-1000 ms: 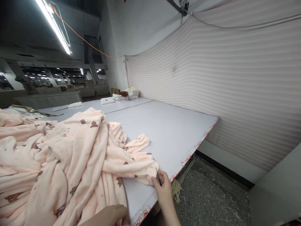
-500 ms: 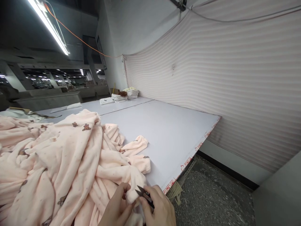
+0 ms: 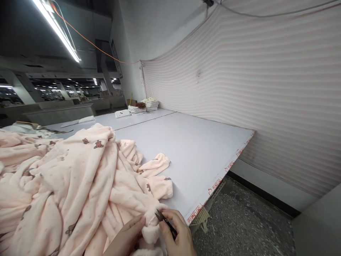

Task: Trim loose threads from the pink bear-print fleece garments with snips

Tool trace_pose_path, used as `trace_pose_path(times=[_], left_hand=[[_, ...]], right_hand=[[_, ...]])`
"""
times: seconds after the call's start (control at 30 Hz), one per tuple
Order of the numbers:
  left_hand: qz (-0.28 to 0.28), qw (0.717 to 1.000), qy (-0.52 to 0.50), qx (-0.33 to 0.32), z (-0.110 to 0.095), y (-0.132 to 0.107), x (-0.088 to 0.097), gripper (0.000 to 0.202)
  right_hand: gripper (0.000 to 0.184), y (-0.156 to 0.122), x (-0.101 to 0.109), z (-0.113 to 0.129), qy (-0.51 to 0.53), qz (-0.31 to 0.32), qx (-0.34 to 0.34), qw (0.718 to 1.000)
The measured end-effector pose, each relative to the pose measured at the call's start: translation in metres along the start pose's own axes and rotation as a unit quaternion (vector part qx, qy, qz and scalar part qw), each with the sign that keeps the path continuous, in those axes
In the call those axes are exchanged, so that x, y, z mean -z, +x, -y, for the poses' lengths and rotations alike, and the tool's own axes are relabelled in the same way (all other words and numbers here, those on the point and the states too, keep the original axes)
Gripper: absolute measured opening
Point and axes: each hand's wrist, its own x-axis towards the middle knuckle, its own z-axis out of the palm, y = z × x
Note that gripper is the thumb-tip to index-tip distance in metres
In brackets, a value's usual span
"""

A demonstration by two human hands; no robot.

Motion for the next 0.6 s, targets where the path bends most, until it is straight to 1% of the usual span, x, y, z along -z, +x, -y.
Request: trace_pose_path(times=[0.07,0.13,0.23,0.3,0.4,0.43,0.47,0.5,0.53,0.57,0.6], left_hand=[[0.023,0.999,-0.043,-0.002,0.000,-0.001,-0.002,0.046],[0.034,0.998,-0.060,0.000,0.000,-0.001,-0.002,0.042],[0.040,0.997,-0.063,0.003,0.002,-0.001,0.000,0.036],[0.038,0.998,-0.050,0.006,0.003,-0.001,0.002,0.035],[0.033,0.999,0.004,0.015,0.001,-0.002,0.004,0.038],[0.026,0.998,0.053,0.006,-0.001,-0.004,0.005,0.038],[0.013,0.991,0.129,-0.022,-0.003,-0.006,0.005,0.036],[-0.002,0.972,0.226,-0.069,-0.006,-0.009,0.005,0.035],[-0.008,0.935,0.330,-0.126,-0.009,-0.012,0.005,0.035],[0.004,0.889,0.424,-0.172,-0.011,-0.015,0.006,0.034],[0.034,0.847,0.494,-0.193,-0.013,-0.018,0.006,0.035]], right_hand=[[0.020,-0.003,0.002,-0.002,-0.042,0.006,0.031,0.999],[0.020,-0.006,0.002,-0.004,-0.089,0.010,0.044,0.995],[0.020,-0.009,0.001,-0.002,-0.137,0.013,0.056,0.989],[0.019,-0.009,0.000,0.002,-0.149,0.011,0.061,0.987],[0.019,-0.007,0.002,0.007,-0.136,0.016,0.059,0.989],[0.019,-0.006,0.004,0.007,-0.121,0.024,0.054,0.991],[0.019,-0.003,0.006,0.005,-0.100,0.027,0.041,0.994],[0.020,0.001,0.009,0.002,-0.075,0.023,0.016,0.997],[0.021,0.007,0.011,-0.004,-0.049,0.007,-0.022,0.999],[0.024,0.015,0.013,-0.012,-0.024,-0.018,-0.066,0.997],[0.029,0.024,0.014,-0.021,-0.004,-0.048,-0.111,0.993]])
